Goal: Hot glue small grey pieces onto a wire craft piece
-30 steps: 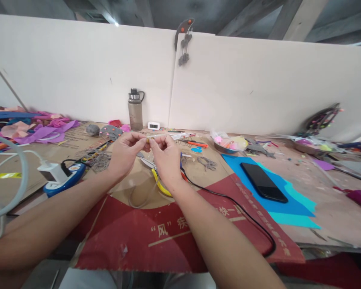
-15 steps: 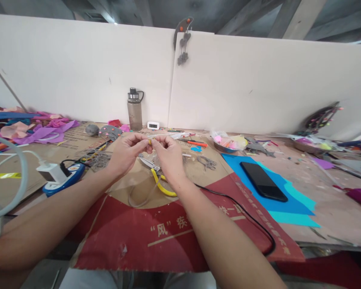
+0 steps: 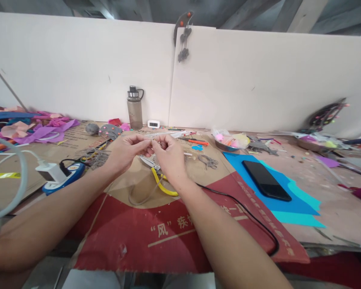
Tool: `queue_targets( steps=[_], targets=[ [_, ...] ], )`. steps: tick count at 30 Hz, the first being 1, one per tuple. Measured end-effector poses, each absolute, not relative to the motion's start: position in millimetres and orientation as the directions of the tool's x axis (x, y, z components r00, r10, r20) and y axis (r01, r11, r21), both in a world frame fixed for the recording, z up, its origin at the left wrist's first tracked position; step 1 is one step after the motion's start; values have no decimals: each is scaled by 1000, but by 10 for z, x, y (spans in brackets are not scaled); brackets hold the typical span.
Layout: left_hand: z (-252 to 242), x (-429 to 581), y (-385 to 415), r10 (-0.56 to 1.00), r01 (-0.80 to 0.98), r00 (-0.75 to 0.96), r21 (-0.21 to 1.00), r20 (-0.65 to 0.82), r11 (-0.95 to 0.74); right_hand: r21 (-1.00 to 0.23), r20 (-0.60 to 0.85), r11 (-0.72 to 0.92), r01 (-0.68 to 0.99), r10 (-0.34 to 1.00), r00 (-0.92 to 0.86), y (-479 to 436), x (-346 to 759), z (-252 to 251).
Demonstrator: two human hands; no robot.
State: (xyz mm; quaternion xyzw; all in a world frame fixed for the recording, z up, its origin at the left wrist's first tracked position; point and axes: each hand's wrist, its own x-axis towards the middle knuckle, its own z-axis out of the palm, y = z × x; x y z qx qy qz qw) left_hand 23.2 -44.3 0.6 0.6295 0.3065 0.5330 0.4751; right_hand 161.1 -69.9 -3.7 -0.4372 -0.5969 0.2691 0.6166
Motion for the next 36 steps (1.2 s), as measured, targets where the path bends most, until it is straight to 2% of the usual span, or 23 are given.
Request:
queue_targets(
  steps=[7,12,20,27,33,36],
  targets=[
    [8,216,-431,876,-104,177,893,449,-437,-811,557,523,264,828,70,-699,1612,-81],
    [5,215,-425,875,-110,177,893,450,-437,-822,555,533,199,829,71,-692,1608,-78],
    [22,230,-454,892,-151,298,940,340,-307,-848,515,480,224,845,141,-711,1623,-17],
    [61,209,-450,902,-22,242,931,358,-364,-786,567,512,347,820,74,-710,1612,-65],
    [28,194,-413,921,-61,168,936,351,-346,-787,596,566,246,800,66,-692,1582,-126],
    [8,203,-405,926,-57,156,939,344,-340,-837,542,528,145,837,74,-667,1575,-130]
  ],
)
